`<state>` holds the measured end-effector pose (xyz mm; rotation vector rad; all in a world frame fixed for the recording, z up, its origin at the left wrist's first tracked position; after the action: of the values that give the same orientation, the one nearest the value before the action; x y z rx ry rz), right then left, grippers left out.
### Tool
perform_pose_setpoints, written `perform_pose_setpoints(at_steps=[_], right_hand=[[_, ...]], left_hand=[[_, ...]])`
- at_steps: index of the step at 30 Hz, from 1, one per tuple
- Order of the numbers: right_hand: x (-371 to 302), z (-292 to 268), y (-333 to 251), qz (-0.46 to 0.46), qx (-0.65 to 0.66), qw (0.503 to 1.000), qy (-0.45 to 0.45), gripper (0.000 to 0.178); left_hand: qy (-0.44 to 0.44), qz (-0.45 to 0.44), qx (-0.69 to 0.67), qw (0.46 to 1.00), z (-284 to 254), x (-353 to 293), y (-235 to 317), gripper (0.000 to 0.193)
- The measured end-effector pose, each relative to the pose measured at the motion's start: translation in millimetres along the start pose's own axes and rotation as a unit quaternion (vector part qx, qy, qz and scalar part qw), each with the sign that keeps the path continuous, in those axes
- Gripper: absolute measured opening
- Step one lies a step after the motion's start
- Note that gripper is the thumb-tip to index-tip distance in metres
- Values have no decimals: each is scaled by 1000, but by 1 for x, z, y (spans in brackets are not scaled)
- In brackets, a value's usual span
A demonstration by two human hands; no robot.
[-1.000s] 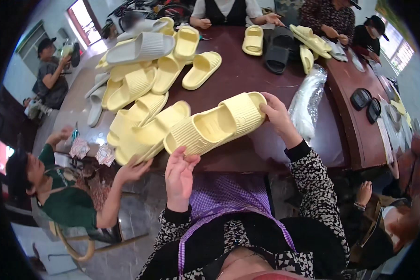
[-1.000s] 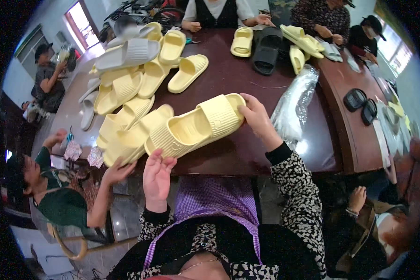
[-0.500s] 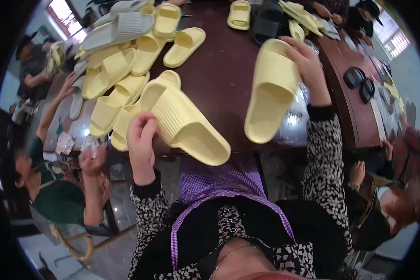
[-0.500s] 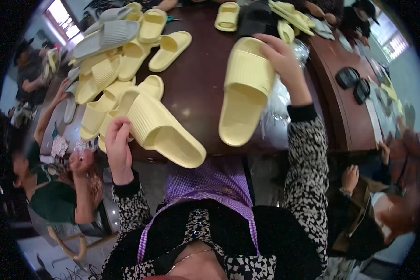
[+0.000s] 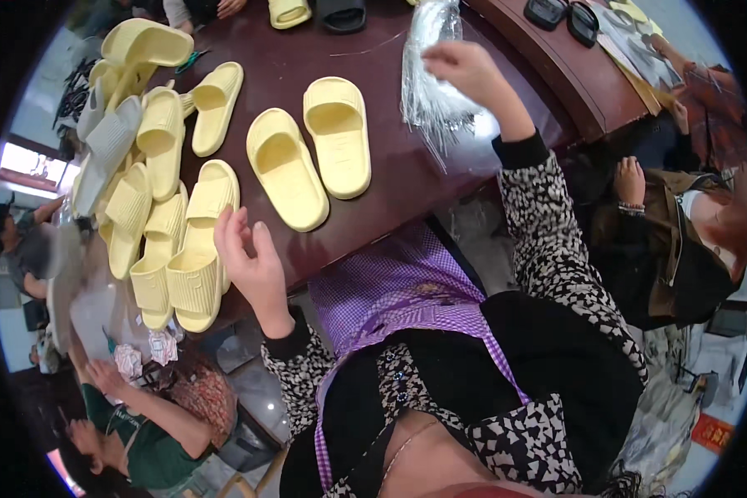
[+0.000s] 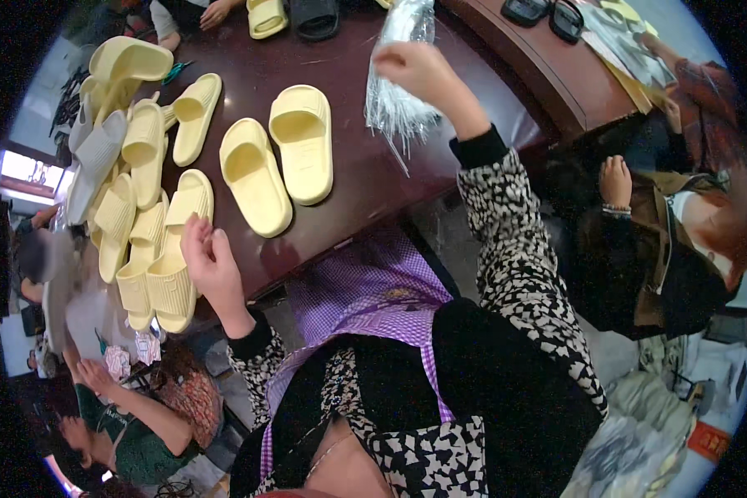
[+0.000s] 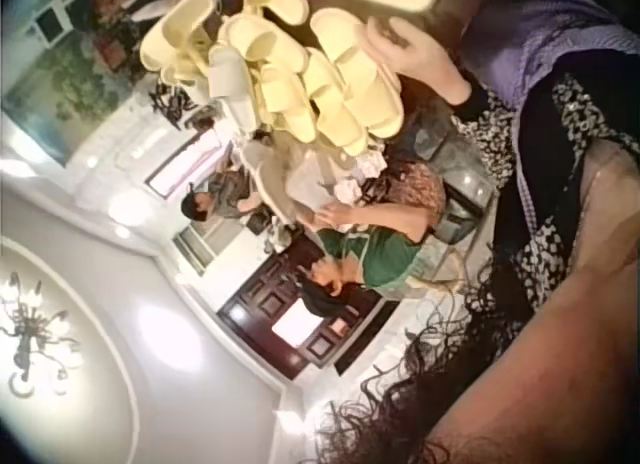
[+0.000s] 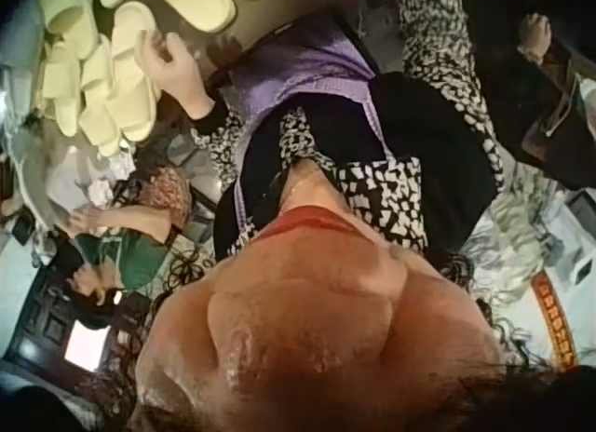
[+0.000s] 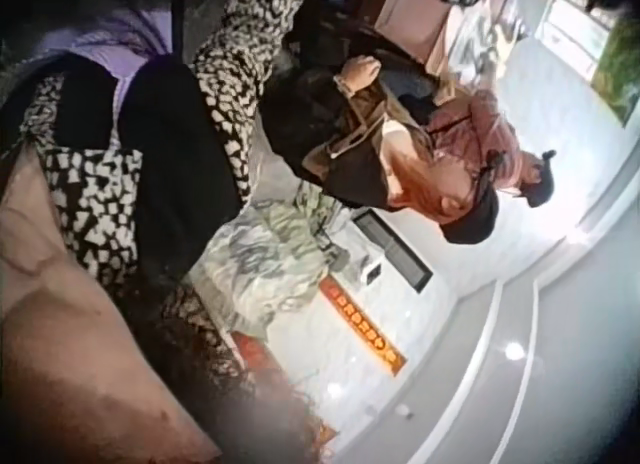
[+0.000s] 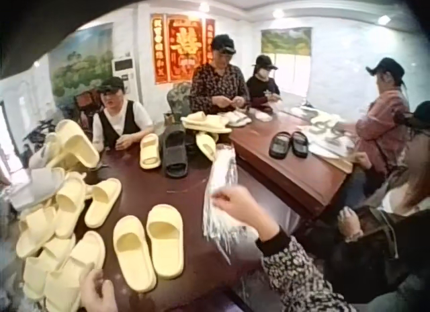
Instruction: The person handles pairs of slippers on the table, secures each pair together by threading plastic tag fasteners through them by hand, and sets the paired slippers aside.
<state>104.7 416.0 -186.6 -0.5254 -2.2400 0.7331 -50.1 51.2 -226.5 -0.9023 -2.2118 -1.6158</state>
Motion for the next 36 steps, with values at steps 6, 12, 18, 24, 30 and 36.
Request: perform_pose_setpoints(at_steps=[6, 12, 18, 24, 30, 36], right_hand=[[-106, 11, -6, 157, -43, 987, -14, 28], [-135, 45, -14, 15, -103, 991, 83, 11], [-154, 40, -13, 142, -44, 989, 25, 15], [-163, 24, -24, 146, 147, 978, 17, 13], [-165, 6, -41, 199, 292, 935, -29, 11], [-153, -7, -55, 232, 371, 896, -77, 14]], left_hand=[[-55, 17, 0, 998, 13, -29, 16, 30], [-132, 109, 24, 985, 44, -37, 43, 29], [-162, 186, -23, 969, 60, -46, 68, 26], [-218, 237, -103, 941, 123, -34, 85, 26], [-370, 230, -145, 888, 177, -22, 71, 18], [-359, 258, -152, 884, 178, -23, 65, 11]])
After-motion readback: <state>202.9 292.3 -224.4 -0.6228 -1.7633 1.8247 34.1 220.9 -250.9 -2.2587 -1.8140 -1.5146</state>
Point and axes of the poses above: each hand's wrist, its own x-axis towards the middle knuckle, its own z-axis out of the palm, y = z × x, the point moved 2 cm from there along x, towards the middle knuckle, and after that the axes turned 5 degrees about y, right-handed, at the moved point
